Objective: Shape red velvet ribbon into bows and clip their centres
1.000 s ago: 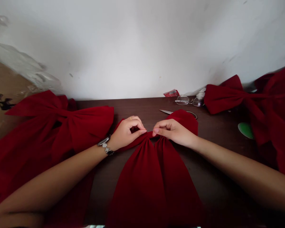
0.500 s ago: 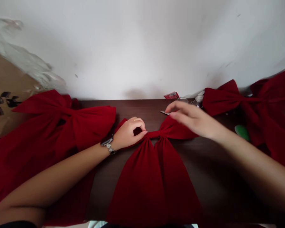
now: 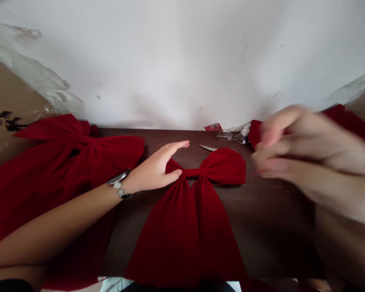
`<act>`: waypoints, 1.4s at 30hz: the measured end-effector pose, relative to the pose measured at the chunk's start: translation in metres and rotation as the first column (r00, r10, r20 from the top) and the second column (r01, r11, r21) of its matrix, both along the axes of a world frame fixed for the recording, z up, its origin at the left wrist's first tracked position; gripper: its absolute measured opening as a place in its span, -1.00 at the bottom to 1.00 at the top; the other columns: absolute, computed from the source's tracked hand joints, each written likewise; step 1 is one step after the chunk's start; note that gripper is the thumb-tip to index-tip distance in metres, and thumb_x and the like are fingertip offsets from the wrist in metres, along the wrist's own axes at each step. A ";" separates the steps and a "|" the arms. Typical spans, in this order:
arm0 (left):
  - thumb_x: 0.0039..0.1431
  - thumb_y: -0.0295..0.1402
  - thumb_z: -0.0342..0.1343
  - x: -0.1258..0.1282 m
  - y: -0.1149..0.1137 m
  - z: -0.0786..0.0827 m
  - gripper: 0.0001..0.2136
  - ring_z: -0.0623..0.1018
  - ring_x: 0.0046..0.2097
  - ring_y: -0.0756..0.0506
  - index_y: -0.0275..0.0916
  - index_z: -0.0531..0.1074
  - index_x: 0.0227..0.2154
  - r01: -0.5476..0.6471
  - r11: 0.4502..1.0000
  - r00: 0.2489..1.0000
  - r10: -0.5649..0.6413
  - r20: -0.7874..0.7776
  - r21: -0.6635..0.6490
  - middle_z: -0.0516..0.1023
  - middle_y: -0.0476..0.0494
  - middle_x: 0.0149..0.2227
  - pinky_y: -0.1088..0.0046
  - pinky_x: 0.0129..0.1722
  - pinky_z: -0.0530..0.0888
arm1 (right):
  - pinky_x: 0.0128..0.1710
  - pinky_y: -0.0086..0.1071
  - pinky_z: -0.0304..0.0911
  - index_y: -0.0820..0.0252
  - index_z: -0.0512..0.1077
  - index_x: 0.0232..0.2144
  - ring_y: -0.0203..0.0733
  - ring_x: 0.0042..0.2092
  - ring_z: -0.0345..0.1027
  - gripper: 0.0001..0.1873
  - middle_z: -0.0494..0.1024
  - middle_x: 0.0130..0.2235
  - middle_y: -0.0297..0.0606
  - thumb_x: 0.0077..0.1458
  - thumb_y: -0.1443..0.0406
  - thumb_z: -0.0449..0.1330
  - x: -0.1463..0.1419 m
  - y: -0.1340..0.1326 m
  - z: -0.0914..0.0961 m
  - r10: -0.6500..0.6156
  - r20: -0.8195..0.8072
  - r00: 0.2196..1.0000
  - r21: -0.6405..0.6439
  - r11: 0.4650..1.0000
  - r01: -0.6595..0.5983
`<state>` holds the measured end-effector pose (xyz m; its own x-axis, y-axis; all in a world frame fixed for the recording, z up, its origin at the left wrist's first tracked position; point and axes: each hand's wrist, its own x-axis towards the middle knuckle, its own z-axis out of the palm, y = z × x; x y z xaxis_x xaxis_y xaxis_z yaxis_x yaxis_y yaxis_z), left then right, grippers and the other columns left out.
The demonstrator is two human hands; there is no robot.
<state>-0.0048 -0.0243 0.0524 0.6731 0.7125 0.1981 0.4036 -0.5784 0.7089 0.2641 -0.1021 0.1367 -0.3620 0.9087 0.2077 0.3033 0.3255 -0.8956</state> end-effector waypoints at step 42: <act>0.21 -0.23 0.11 0.006 0.000 -0.053 -0.78 0.09 -0.63 0.13 -0.27 0.53 -0.34 -0.123 0.819 0.834 0.391 0.389 -0.560 0.17 0.13 -0.68 0.58 -0.64 0.01 | -0.55 -0.51 0.13 0.20 0.30 -0.23 -0.46 -0.53 0.17 -0.86 0.32 -0.42 -0.40 0.11 0.40 0.09 -0.056 0.070 -0.148 0.081 -0.451 0.889 -0.113 0.983 -0.148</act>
<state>0.0012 -0.0244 -0.0002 0.3672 0.9301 0.0078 0.0268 -0.0190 0.9995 0.2080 -0.0317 -0.0113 -0.3656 0.8981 0.2443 -0.1673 0.1948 -0.9665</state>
